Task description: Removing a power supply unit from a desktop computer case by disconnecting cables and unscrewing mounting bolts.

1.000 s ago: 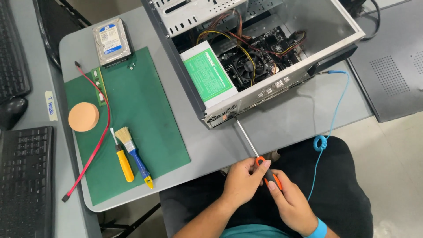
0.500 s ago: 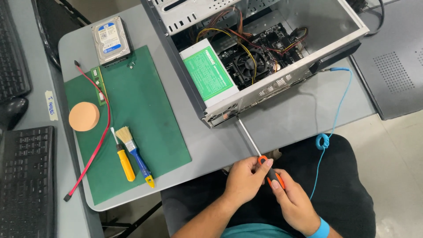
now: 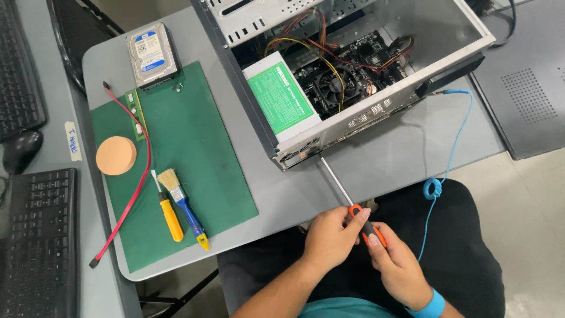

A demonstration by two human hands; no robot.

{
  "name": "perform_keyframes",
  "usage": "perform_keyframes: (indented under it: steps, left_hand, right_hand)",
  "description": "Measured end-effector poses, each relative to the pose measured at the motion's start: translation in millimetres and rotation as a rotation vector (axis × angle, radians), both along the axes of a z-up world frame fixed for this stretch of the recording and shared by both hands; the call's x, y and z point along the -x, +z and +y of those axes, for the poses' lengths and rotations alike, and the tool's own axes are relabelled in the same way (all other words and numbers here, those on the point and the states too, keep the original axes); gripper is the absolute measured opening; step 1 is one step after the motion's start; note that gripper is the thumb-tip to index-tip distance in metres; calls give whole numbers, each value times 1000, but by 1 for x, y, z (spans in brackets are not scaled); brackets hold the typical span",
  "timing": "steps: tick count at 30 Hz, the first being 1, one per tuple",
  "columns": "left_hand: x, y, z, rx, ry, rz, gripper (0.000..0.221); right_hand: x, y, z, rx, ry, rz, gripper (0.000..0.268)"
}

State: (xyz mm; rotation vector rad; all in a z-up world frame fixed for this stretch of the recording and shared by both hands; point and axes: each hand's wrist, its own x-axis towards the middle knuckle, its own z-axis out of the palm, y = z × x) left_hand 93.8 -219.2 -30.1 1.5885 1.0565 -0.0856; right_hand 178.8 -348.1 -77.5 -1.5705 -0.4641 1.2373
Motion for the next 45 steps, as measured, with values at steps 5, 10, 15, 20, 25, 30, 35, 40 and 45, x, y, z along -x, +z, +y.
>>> perform_keyframes:
  steps: [5, 10, 15, 20, 25, 30, 35, 40, 45]
  left_hand:
    - [0, 15, 4, -52, -137, 109, 38]
    - [2, 3, 3, 183, 1, -45, 25]
    - [4, 4, 5, 451, 69, -139, 22]
    - [2, 29, 13, 291, -87, -11, 37]
    - [-1, 10, 11, 258, -51, -70, 25]
    - [3, 21, 13, 332, -44, -86, 23]
    - [2, 45, 17, 253, -103, 39, 30]
    - [-1, 22, 11, 213, -38, 25, 28]
    - [3, 9, 10, 307, 8, -208, 16]
  right_hand:
    - [3, -7, -4, 250, 170, -1012, 34]
    - [1, 19, 6, 294, 103, -811, 32]
    - [-3, 32, 7, 468, 156, -406, 67]
    - [6, 11, 1, 349, -83, -813, 34]
    - [1, -18, -7, 138, -80, -692, 37]
    - [-1, 20, 7, 315, -20, -54, 66]
    - [3, 12, 4, 234, -175, -612, 36]
    - [3, -14, -10, 51, -72, -818, 39]
    - [1, 4, -8, 118, -60, -531, 46]
